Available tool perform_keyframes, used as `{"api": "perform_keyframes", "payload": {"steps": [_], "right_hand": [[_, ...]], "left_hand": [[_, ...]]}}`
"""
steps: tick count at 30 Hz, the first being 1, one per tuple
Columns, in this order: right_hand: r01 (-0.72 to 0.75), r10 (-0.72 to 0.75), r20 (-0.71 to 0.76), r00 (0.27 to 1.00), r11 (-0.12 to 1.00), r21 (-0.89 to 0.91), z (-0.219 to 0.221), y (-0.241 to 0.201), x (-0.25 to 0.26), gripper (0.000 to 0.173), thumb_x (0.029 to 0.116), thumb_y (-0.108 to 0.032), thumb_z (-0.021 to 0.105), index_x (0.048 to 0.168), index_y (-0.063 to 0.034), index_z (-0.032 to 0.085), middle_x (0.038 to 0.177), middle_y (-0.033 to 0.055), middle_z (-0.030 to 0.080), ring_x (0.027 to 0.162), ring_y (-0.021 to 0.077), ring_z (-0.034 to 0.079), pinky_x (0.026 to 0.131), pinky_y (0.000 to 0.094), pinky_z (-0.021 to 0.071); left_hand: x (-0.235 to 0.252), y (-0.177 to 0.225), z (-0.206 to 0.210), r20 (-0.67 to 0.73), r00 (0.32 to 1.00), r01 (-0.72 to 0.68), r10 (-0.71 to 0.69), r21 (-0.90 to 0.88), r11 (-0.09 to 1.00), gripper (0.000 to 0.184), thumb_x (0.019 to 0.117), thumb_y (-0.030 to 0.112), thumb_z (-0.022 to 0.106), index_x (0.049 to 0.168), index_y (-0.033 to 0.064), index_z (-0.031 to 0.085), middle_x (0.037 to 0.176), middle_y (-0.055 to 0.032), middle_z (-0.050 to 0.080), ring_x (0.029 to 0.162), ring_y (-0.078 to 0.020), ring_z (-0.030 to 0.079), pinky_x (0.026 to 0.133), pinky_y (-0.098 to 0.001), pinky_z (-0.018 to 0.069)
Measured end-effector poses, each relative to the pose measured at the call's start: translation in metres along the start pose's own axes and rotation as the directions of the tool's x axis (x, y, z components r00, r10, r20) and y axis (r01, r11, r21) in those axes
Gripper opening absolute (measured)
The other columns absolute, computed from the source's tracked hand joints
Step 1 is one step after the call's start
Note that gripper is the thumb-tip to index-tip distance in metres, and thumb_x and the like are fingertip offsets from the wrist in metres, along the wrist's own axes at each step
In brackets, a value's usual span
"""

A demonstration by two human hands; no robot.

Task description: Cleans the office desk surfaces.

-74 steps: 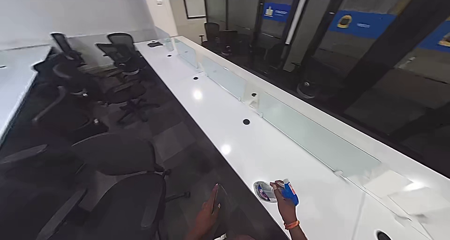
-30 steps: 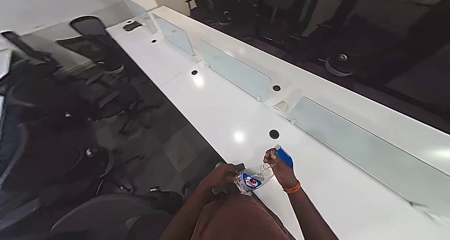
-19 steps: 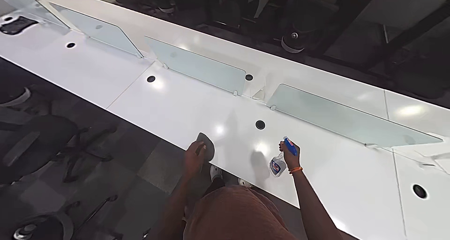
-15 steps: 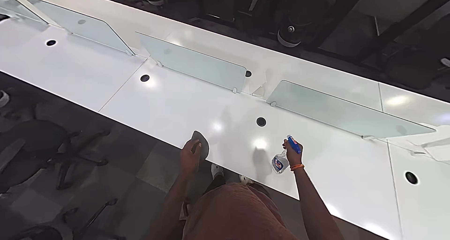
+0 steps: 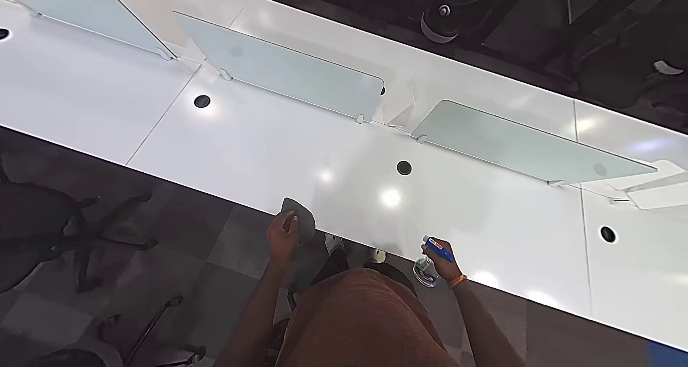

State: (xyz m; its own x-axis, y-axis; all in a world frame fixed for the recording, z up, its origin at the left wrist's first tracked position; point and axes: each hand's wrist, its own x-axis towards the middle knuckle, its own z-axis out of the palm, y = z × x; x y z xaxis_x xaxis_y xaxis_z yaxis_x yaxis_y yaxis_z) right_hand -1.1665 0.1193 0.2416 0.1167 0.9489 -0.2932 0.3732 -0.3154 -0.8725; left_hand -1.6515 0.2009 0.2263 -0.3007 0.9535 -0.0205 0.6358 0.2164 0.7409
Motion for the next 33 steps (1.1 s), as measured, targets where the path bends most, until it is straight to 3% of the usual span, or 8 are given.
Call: {"api": "perform_keyframes", "payload": {"steps": [7, 11, 14, 19, 24, 29, 32, 33], "right_hand": [[0.140, -0.122, 0.368, 0.922, 0.990, -0.022, 0.024, 0.009, -0.024, 0.031, 0.0909, -0.035, 0.069, 0.086, -0.0037, 0.068, 0.073, 0.0003, 0.063, 0.067, 0.0043, 0.059, 0.065, 0.0258, 0.0507], [0.150, -0.169, 0.101, 0.980, 0.974, 0.171, 0.045, -0.022, 0.009, 0.016, 0.0914, -0.020, 0.065, 0.085, -0.0055, 0.069, 0.073, -0.0048, 0.067, 0.070, 0.0014, 0.064, 0.071, 0.0243, 0.0558], [0.201, -0.166, -0.137, 0.977, 0.931, 0.306, 0.049, -0.054, 0.047, 0.013, 0.0921, -0.014, 0.063, 0.081, -0.0088, 0.068, 0.067, -0.0082, 0.065, 0.064, 0.0015, 0.062, 0.067, 0.0248, 0.0552], [0.274, -0.254, -0.109, 0.961, 0.924, 0.266, 0.029, -0.069, 0.070, 0.018, 0.0948, -0.020, 0.062, 0.087, -0.0055, 0.069, 0.073, -0.0010, 0.067, 0.068, 0.0079, 0.065, 0.069, 0.0294, 0.0563], [0.326, -0.331, -0.015, 0.943, 0.917, 0.229, 0.005, -0.016, 0.026, 0.022, 0.0921, -0.026, 0.066, 0.088, -0.0044, 0.070, 0.076, -0.0020, 0.068, 0.071, 0.0044, 0.064, 0.071, 0.0270, 0.0562], [0.159, -0.124, -0.124, 0.984, 0.928, 0.335, -0.042, 0.077, -0.053, 0.022, 0.0918, -0.022, 0.066, 0.096, -0.0011, 0.070, 0.083, 0.0012, 0.074, 0.078, 0.0104, 0.072, 0.076, 0.0319, 0.0621], [0.066, -0.053, -0.107, 0.993, 0.990, 0.127, -0.073, 0.118, -0.097, 0.028, 0.0878, -0.032, 0.067, 0.091, -0.0043, 0.070, 0.079, -0.0015, 0.070, 0.074, 0.0042, 0.066, 0.074, 0.0256, 0.0570], [0.053, -0.053, -0.054, 0.997, 0.999, -0.006, -0.081, 0.129, -0.107, 0.034, 0.0874, -0.037, 0.067, 0.092, -0.0031, 0.072, 0.083, 0.0029, 0.069, 0.079, 0.0081, 0.066, 0.077, 0.0295, 0.0551]], "left_hand": [[-0.019, 0.008, 0.003, -0.054, 0.998, 0.042, -0.039, 0.064, 0.997, 0.031, 0.0974, 0.017, 0.061, 0.121, -0.0006, 0.072, 0.119, -0.0250, 0.069, 0.113, -0.0388, 0.066, 0.100, -0.0552, 0.0502], [-0.044, 0.025, 0.006, -0.080, 0.993, 0.099, -0.091, 0.109, 0.989, 0.033, 0.0974, 0.017, 0.061, 0.123, -0.0008, 0.070, 0.123, -0.0271, 0.067, 0.116, -0.0406, 0.065, 0.100, -0.0577, 0.0495], [-0.072, 0.036, 0.006, -0.067, 0.989, 0.141, -0.133, 0.137, 0.980, 0.033, 0.0983, 0.017, 0.061, 0.126, -0.0007, 0.069, 0.124, -0.0265, 0.066, 0.116, -0.0402, 0.064, 0.101, -0.0571, 0.0490], [-0.121, 0.040, 0.010, -0.103, 0.989, 0.121, -0.104, 0.165, 0.979, 0.031, 0.0961, 0.015, 0.063, 0.123, -0.0004, 0.070, 0.121, -0.0263, 0.067, 0.113, -0.0417, 0.066, 0.097, -0.0603, 0.0495], [-0.167, 0.041, 0.019, -0.143, 0.984, 0.133, -0.108, 0.173, 0.976, 0.031, 0.0956, 0.014, 0.064, 0.122, -0.0018, 0.070, 0.122, -0.0261, 0.068, 0.115, -0.0415, 0.065, 0.099, -0.0584, 0.0500], [-0.193, 0.048, 0.034, -0.096, 0.983, 0.172, -0.158, 0.169, 0.970, 0.030, 0.0970, 0.015, 0.064, 0.123, 0.0013, 0.071, 0.122, -0.0234, 0.069, 0.114, -0.0386, 0.066, 0.099, -0.0586, 0.0501], [-0.196, 0.058, 0.048, -0.030, 0.989, 0.146, -0.142, 0.192, 0.971, 0.032, 0.0979, 0.016, 0.062, 0.125, 0.0020, 0.070, 0.123, -0.0243, 0.068, 0.115, -0.0403, 0.066, 0.100, -0.0593, 0.0492], [-0.196, 0.060, 0.053, -0.016, 0.991, 0.130, -0.130, 0.197, 0.972, 0.032, 0.0978, 0.017, 0.063, 0.125, 0.0023, 0.070, 0.122, -0.0240, 0.069, 0.115, -0.0401, 0.066, 0.100, -0.0585, 0.0496]]}}
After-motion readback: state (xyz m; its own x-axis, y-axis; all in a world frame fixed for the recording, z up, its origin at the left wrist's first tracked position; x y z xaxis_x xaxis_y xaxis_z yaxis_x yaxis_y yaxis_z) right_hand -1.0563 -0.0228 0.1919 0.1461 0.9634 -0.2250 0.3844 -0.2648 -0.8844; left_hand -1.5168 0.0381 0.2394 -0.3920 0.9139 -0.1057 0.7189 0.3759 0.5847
